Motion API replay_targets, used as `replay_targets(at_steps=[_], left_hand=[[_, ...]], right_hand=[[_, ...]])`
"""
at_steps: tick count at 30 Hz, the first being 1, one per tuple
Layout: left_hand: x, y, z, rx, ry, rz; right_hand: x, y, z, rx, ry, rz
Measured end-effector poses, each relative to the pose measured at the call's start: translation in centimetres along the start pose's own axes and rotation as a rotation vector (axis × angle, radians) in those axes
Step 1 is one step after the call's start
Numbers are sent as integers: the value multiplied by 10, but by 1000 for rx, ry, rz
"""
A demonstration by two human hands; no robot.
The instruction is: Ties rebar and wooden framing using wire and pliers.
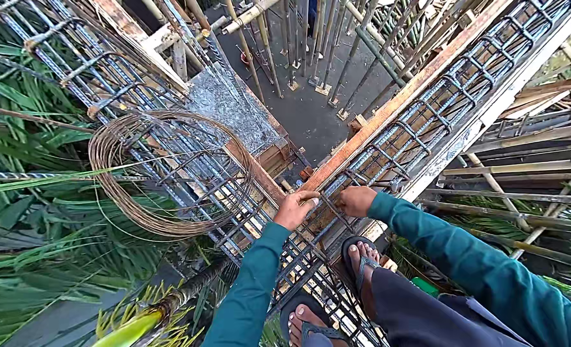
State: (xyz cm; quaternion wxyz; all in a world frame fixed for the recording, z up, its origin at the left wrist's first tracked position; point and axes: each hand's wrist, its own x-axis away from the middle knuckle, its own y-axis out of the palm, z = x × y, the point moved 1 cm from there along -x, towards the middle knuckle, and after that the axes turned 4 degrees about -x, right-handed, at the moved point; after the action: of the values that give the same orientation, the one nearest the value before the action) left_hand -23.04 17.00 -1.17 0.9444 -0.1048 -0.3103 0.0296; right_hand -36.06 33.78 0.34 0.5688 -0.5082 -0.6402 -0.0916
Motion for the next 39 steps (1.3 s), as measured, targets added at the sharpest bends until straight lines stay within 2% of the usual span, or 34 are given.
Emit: replay_targets(at_steps=[5, 8, 12, 16, 19, 23, 26, 29, 31, 34, 39], left_hand=[[-1, 20, 5, -29, -20, 111], [-1, 29, 0, -126, 46, 169], [-10, 38, -10, -118, 71, 273], [-17, 31, -16, -144, -59, 165], [-19, 24, -16, -179, -177, 27], [-17, 16, -16, -38, -196, -88], [-17, 9, -26, 72, -203, -89], [-19, 3, -25, 31, -200, -128], [-20, 2, -19, -67, -178, -117], [-26, 8, -18, -253, -170, 7], [-28, 20, -17, -271, -255, 125]], right_hand=[[4, -1, -4, -33, 46, 50], [4, -5, -11, -27, 79, 46], [-1, -6, -17, 41, 29, 39], [-8, -1, -6, 87, -99, 52], [-6, -5, 1, 80, -157, -31], [7, -17, 1, -4, -156, -150], [5, -17, 1, -15, -148, -157], [2, -12, 3, 9, -111, -117], [3, -7, 3, 46, -61, -82], [11, -5, 1, 95, -30, -82], [26, -6, -1, 149, -40, -88]])
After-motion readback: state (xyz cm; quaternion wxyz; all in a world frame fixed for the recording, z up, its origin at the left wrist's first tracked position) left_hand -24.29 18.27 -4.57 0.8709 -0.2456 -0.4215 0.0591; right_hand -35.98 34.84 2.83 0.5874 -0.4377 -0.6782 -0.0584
